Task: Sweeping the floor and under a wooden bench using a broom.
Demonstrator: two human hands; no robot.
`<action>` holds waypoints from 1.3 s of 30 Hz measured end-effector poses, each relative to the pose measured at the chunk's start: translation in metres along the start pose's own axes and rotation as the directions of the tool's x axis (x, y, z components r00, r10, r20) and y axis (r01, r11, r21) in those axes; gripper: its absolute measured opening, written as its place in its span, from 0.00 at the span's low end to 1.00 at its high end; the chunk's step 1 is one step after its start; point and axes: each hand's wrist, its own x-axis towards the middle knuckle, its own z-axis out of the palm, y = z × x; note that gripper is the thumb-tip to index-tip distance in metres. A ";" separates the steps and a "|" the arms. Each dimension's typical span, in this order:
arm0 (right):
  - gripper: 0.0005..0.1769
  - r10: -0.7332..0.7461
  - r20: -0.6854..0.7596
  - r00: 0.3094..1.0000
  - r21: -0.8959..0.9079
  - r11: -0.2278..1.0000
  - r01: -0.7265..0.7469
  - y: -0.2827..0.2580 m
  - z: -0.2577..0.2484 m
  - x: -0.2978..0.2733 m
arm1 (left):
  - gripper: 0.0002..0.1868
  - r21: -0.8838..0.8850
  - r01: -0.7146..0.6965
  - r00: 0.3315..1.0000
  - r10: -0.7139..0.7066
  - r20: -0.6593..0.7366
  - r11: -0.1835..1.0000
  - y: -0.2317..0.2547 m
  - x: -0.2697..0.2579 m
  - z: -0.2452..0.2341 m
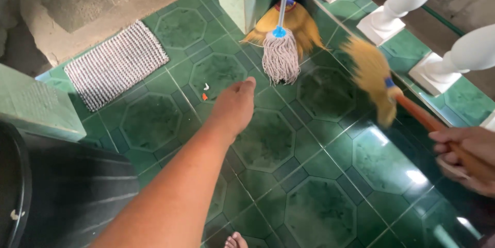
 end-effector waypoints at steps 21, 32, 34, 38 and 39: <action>0.05 -0.115 0.299 0.947 0.419 0.908 -0.022 -0.139 0.464 0.010 | 0.31 0.036 0.125 0.977 -0.116 -0.181 0.992 -0.032 0.036 -0.110; 0.15 -0.413 0.389 0.824 0.398 0.881 0.254 -0.209 0.417 -0.029 | 0.30 -0.019 0.164 0.939 -0.162 -0.304 0.986 -0.049 0.025 -0.132; 0.10 -0.190 0.426 0.885 -0.110 0.960 0.259 -0.207 0.391 -0.019 | 0.29 -0.068 0.168 0.920 -0.181 -0.348 0.983 -0.054 0.023 -0.133; 0.14 -0.039 0.316 0.948 -0.228 0.967 0.116 -0.224 0.317 0.051 | 0.29 0.001 0.142 0.894 -0.128 -0.429 0.990 -0.060 0.025 -0.136; 0.15 -0.039 0.388 0.921 -0.225 0.965 0.136 -0.233 0.310 0.063 | 0.29 -0.106 0.175 0.881 -0.203 -0.428 0.979 -0.045 0.017 -0.137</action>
